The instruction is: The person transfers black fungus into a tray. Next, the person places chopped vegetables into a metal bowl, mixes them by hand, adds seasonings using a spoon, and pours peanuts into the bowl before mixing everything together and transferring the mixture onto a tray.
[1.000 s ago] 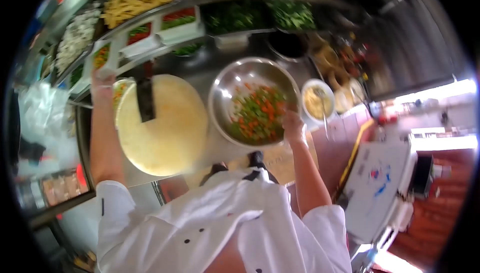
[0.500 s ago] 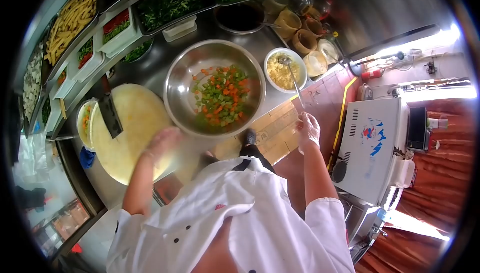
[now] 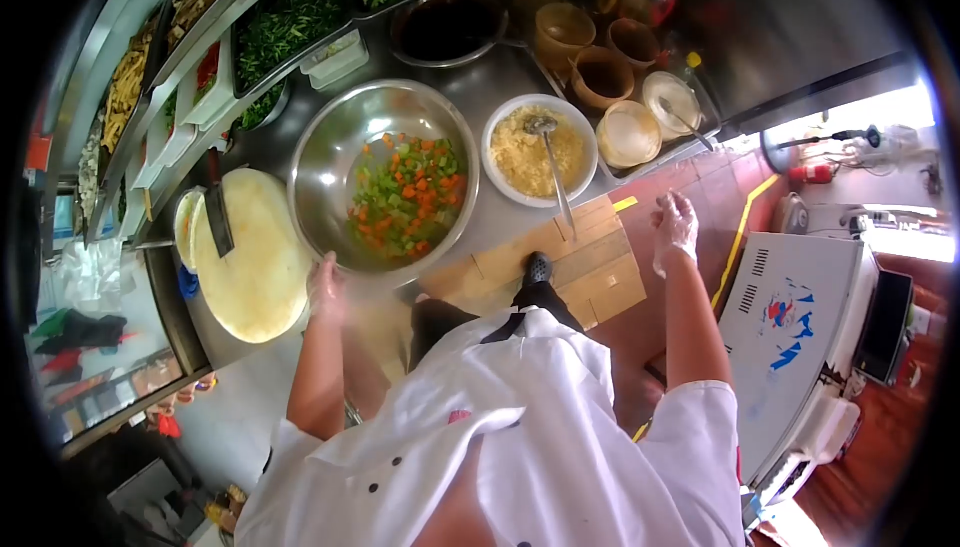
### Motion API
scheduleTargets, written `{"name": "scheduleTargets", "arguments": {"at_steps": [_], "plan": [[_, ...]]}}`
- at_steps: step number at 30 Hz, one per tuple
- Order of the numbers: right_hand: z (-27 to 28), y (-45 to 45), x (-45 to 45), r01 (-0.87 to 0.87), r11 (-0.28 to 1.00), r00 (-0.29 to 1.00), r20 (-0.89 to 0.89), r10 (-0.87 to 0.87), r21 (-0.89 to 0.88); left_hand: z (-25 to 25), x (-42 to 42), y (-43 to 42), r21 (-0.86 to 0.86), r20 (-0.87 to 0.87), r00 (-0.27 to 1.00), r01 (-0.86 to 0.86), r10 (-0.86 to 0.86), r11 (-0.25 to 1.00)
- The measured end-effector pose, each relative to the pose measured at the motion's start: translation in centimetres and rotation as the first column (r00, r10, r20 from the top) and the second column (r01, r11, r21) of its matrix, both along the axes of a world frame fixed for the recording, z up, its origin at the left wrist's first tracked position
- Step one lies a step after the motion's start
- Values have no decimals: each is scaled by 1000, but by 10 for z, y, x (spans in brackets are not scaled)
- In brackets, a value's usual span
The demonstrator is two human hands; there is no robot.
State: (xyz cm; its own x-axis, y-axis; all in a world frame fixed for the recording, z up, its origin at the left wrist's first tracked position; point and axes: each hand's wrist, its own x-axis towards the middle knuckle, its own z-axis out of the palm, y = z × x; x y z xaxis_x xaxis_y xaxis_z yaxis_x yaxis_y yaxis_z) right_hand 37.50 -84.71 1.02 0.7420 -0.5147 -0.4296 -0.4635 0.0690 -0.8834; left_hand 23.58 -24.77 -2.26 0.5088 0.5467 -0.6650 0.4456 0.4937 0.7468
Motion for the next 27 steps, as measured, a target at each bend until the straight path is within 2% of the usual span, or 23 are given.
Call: {"name": "scheduleTargets", "arguments": {"at_steps": [4, 5, 6, 8, 9, 11, 12, 13, 16, 19, 22, 25, 27], "plan": [[-8, -37, 48, -42, 999, 996, 86, 41, 16, 18, -5, -54, 203, -29, 991, -121, 129, 972], [-9, -45, 59, -72, 997, 992, 101, 74, -23, 20, -10, -63, 434, -52, 999, 7, 17, 901], [-3, -43, 65, -62, 998, 987, 146, 59, 12, 21, -15, -72, 646, -112, 992, 112, -52, 755], [7, -40, 73, -39, 993, 989, 147, 22, 115, 29, -11, -92, 902, -213, 955, 274, -208, 334], [6, -39, 71, -56, 992, 992, 122, 43, 111, 35, -1, -99, 943, -119, 891, 239, -438, 230], [4, -36, 68, -102, 990, 992, 79, 94, 96, 46, 30, -119, 715, -125, 746, 525, -654, 462], [2, -33, 66, -99, 988, 994, 64, 92, 119, 50, 49, -129, 763, -239, 652, 585, -720, 276], [-1, -30, 60, -96, 985, 995, 49, 89, 141, 58, 73, -140, 692, -444, 509, 718, -737, 79], [-12, -31, 42, -99, 981, 995, 6, 99, 168, 28, 121, -152, 534, -616, 262, 833, -743, -148], [-4, -29, 25, -73, 993, 995, -61, 79, 98, 13, 140, -168, 489, -679, 290, 864, -675, -119], [-1, -39, 11, -32, 992, 995, -88, 43, 121, 11, 150, -180, 480, -704, 302, 870, -644, -117], [-4, -49, 3, 38, 992, 996, -83, -29, 118, -3, 158, -176, 445, -745, 249, 877, -619, -183], [-6, -50, -1, 71, 991, 996, -63, -64, 117, 10, 161, -180, 412, -767, 228, 891, -600, -189]]}}
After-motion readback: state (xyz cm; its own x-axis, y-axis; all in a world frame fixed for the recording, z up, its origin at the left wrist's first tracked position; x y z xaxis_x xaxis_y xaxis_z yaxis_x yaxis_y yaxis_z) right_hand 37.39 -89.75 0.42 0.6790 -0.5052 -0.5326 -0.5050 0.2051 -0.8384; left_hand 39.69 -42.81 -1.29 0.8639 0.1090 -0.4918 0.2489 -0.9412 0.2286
